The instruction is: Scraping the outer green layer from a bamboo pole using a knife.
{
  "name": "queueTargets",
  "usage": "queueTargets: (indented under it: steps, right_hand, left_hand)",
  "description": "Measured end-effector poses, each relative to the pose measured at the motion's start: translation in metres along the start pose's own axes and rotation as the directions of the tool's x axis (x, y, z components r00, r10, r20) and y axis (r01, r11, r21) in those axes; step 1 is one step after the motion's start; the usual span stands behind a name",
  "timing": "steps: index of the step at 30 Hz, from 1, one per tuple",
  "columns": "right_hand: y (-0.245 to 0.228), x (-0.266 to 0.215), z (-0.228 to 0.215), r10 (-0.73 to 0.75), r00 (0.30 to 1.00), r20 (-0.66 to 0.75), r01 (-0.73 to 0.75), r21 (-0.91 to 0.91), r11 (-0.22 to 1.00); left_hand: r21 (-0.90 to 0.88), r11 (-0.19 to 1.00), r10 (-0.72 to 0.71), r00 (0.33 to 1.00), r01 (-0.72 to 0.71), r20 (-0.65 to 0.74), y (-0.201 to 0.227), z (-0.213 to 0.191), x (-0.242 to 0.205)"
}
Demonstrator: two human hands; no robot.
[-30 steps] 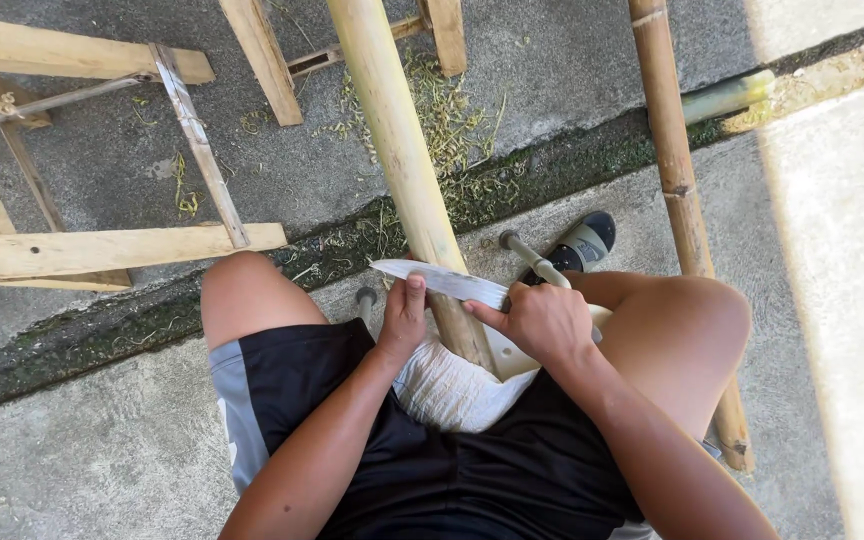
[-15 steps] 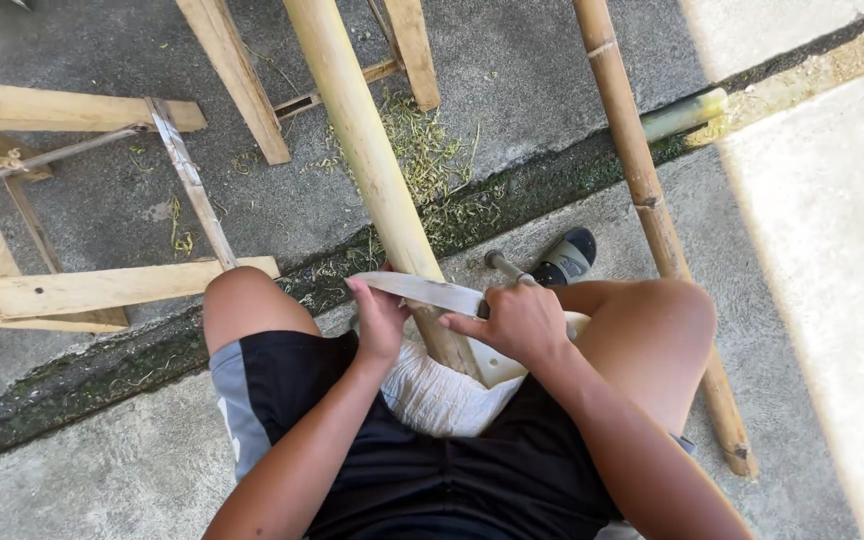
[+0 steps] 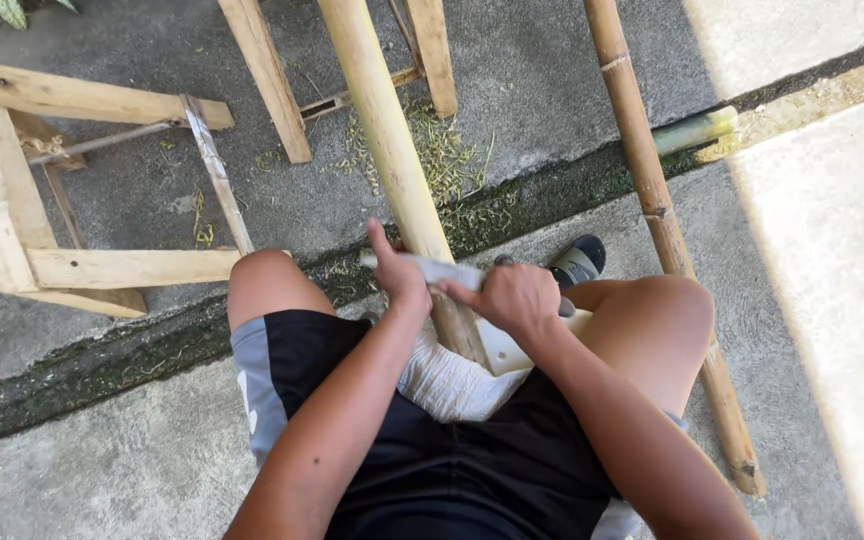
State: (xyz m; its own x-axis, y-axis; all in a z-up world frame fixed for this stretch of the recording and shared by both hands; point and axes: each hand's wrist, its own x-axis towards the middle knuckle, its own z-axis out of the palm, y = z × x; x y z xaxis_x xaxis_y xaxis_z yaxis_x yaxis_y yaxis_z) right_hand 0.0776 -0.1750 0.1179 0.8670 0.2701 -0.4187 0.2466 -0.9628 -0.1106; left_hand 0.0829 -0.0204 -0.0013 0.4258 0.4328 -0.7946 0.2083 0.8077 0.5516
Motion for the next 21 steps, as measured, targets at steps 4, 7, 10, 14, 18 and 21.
queueTargets:
  steps: [4,7,10,14,18,21]
  right_hand:
    - [-0.011,0.015,-0.013,-0.004,0.995,-0.095,0.007,0.026,1.000]
    - [-0.003,0.014,-0.019,0.044,0.998,-0.040,-0.041,0.081,0.996]
    - [0.004,-0.014,-0.022,-0.041,0.998,-0.041,0.043,0.037,0.998]
    - [0.009,-0.023,-0.016,-0.020,0.998,0.055,0.020,0.001,1.000]
    - [0.005,0.001,-0.016,0.053,0.996,0.070,-0.058,0.066,0.996]
    - [-0.004,0.034,-0.024,0.071,0.997,-0.020,-0.069,0.111,0.991]
  left_hand:
    - [0.060,0.998,0.013,1.000,-0.013,0.005,0.024,0.004,0.021]
    - [0.078,0.996,0.019,0.956,-0.044,0.291,0.027,-0.007,0.017]
    - [0.094,0.993,0.024,0.903,-0.071,0.430,0.011,-0.033,-0.009]
    - [0.114,0.982,0.090,0.899,-0.153,0.428,-0.010,-0.046,-0.019]
    - [0.224,0.950,0.125,0.920,-0.219,0.371,0.013,-0.003,-0.002]
    - [0.291,0.946,0.033,0.938,-0.140,0.345,0.055,0.032,-0.002]
